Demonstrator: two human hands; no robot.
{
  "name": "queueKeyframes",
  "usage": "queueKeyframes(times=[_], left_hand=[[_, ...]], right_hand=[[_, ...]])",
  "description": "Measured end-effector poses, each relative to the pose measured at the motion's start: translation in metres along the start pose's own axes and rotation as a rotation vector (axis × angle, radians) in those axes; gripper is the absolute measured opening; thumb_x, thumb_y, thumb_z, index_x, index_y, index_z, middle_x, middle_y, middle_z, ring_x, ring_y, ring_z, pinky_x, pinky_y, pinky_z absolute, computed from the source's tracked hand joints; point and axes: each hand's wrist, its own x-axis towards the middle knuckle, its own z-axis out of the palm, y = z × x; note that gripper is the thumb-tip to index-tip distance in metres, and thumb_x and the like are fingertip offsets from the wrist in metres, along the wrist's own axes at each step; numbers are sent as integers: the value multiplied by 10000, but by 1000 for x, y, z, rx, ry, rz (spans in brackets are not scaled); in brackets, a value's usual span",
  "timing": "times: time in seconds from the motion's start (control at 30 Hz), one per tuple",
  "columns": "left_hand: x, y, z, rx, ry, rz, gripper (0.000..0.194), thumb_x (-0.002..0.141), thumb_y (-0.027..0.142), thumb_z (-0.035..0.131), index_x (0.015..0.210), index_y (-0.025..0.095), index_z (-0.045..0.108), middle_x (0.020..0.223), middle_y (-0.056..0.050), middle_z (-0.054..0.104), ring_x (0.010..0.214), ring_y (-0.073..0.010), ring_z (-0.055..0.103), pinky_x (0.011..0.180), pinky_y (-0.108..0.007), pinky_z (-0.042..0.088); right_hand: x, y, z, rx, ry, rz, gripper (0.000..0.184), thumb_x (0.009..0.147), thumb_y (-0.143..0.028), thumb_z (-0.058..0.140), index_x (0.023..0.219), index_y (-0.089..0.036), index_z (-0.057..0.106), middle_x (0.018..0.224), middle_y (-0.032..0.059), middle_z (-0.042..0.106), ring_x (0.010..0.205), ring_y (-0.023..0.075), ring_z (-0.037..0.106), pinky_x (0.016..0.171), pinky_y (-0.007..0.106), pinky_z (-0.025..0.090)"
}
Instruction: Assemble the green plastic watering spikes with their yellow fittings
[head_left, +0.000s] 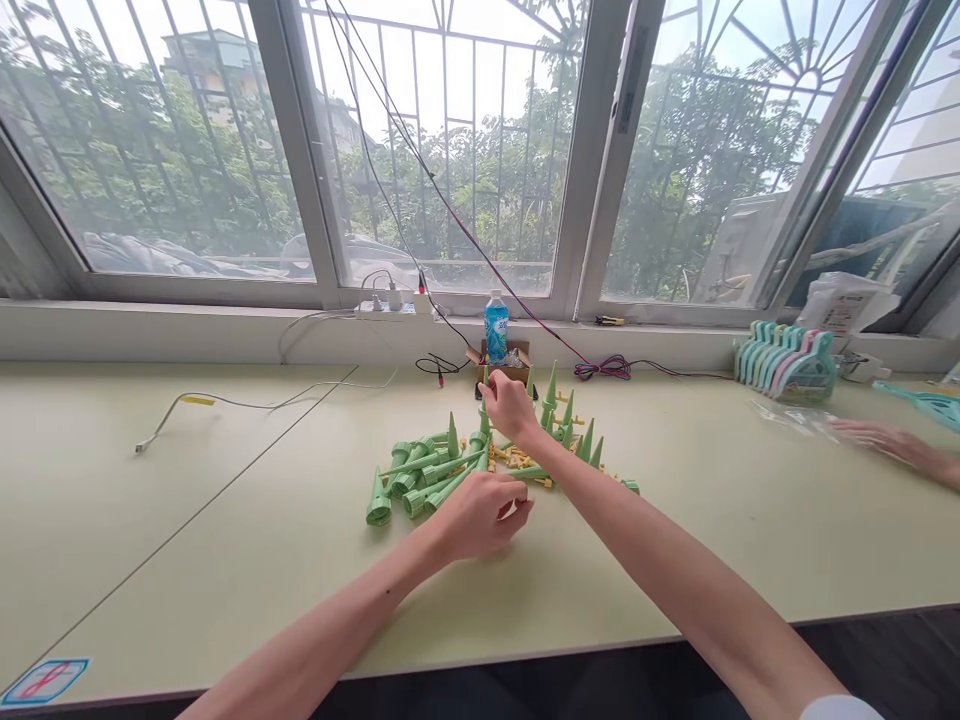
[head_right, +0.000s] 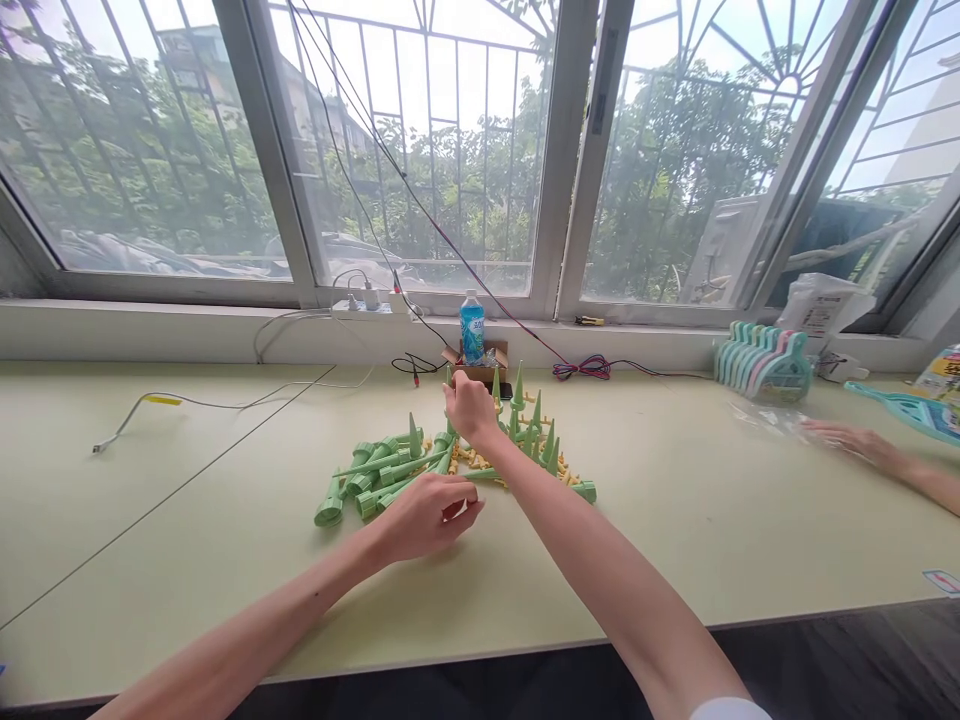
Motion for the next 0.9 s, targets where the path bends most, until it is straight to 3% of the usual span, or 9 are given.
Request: queueKeyframes(times=[0.1, 0.17, 0.23, 0.33, 0.43, 0.53, 0.9], left_hand=[[0, -1, 0, 3, -11, -10, 265, 860, 177, 461, 599, 176, 415, 550, 34, 459, 494, -84, 360, 525, -223, 313], [-1, -2, 1, 2, -13, -11, 263, 860, 175, 460, 600, 175, 421, 551, 34, 468, 495, -84, 362, 527, -222, 314], [-1, -2, 1, 2, -11, -10, 260, 861, 174, 461, 602, 173, 432, 554, 33, 480, 498, -83, 367, 531, -222, 316], [-1, -1, 0, -3, -10, -9, 262, 857, 176, 466, 597, 169, 441, 548, 32, 482, 497, -82, 363, 530, -221, 313], [-1, 2, -3, -23, -11, 3, 271, 843, 170, 474, 574, 169, 435, 512, 40, 447, 479, -79, 323, 511, -222, 296], [-1, 6, -5, -54, -37, 25, 258, 831, 158, 478, 575, 170, 451, 486, 52, 410, 466, -77, 282, 496, -219, 282], [-1, 6, -6, -86, -23, 51, 272, 823, 144, 478, 556, 172, 435, 499, 45, 417, 472, -80, 281, 491, -227, 285]], right_hand=[[-4, -2, -1, 37, -4, 11, 208, 958, -336, 447, 996, -154, 539, 639, 33, 628, 548, 158, 571, 524, 225, 339], [-9, -4, -2, 75, 17, 9, 319, 943, -341, 480, 1177, -125, 464, 603, 7, 614, 507, 155, 556, 511, 224, 345], [-19, -6, -3, 103, 47, 15, 370, 949, -338, 458, 1239, -113, 404, 561, -21, 583, 470, 151, 535, 483, 218, 330], [-38, -7, -3, 119, 91, -25, 273, 972, -307, 383, 1175, -130, 429, 545, -43, 545, 450, 134, 503, 473, 210, 307], [-57, -4, -2, 55, 35, -109, 171, 966, -283, 383, 987, -178, 516, 593, -26, 568, 507, 126, 514, 516, 205, 313], [-68, 0, -2, -7, -36, -160, 209, 959, -277, 397, 841, -183, 541, 667, 2, 605, 565, 125, 528, 544, 207, 321], [-66, -4, 2, -230, -163, -135, 214, 966, -285, 376, 995, -193, 567, 945, 60, 616, 699, 165, 585, 573, 255, 360]])
